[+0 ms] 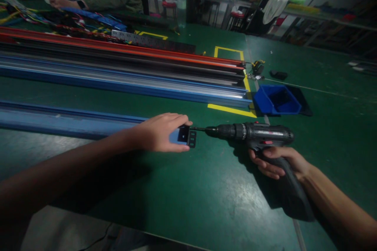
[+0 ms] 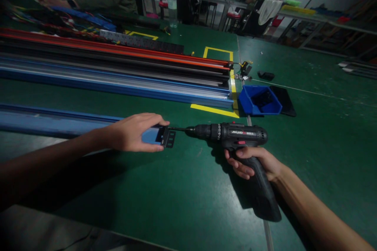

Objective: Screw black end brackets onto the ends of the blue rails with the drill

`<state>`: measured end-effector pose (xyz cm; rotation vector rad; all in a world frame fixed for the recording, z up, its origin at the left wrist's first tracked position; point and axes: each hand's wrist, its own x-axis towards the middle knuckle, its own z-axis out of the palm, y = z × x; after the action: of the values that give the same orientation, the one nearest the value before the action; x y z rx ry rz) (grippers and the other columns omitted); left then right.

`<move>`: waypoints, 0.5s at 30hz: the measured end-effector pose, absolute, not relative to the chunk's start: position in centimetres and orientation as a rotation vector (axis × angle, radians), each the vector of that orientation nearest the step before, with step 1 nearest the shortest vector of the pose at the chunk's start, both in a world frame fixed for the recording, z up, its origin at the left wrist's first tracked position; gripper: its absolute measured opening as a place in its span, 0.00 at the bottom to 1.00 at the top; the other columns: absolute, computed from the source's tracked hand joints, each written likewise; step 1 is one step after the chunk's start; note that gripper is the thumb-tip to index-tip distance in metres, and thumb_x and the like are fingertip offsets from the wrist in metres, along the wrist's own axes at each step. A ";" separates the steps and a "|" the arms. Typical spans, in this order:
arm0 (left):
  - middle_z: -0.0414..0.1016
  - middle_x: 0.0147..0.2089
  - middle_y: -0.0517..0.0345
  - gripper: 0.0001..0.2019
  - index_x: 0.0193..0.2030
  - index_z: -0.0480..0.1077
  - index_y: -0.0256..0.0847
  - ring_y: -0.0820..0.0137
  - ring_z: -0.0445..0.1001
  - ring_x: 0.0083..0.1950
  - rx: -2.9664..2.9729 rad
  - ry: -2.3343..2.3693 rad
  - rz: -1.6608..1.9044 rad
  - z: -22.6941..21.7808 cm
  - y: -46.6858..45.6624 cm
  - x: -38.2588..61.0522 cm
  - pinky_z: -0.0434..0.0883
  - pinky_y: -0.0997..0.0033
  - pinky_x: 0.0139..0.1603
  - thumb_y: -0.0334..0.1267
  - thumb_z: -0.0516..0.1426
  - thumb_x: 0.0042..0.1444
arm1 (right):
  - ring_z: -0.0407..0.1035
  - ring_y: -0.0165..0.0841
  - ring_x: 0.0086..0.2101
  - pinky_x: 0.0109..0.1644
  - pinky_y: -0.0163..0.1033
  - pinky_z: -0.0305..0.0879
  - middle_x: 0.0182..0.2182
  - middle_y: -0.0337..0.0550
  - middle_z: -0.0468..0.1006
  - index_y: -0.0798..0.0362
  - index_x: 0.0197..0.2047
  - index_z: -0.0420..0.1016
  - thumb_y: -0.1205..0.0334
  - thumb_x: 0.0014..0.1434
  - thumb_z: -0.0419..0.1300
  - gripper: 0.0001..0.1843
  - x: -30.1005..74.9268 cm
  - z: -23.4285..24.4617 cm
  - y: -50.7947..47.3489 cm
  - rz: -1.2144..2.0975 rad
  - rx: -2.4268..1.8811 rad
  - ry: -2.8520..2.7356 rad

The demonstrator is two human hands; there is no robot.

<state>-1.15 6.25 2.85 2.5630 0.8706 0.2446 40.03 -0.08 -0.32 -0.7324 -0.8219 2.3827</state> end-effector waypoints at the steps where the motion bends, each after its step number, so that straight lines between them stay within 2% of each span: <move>1: 0.76 0.55 0.50 0.29 0.60 0.66 0.40 0.60 0.76 0.57 2.559 0.874 0.241 2.9 6.2 -1.1 0.68 0.62 0.59 0.58 0.61 0.61 | 0.56 0.17 0.16 0.26 0.27 0.70 0.31 0.46 0.77 0.66 0.49 0.82 0.66 0.66 0.60 0.14 40.0 -0.3 -0.1 2.384 -0.730 -0.823; 15: 0.76 0.55 0.49 0.29 0.60 0.67 0.40 0.59 0.76 0.57 2.548 0.900 0.227 3.0 6.2 -1.0 0.69 0.62 0.59 0.59 0.62 0.60 | 0.55 0.17 0.16 0.24 0.27 0.68 0.31 0.44 0.77 0.64 0.48 0.80 0.64 0.65 0.61 0.13 40.2 -0.3 0.0 2.373 -0.799 -0.837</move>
<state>-1.02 6.18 3.04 2.5483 0.8995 0.2271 40.16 -0.05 -0.30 -0.7992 -0.8367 2.3735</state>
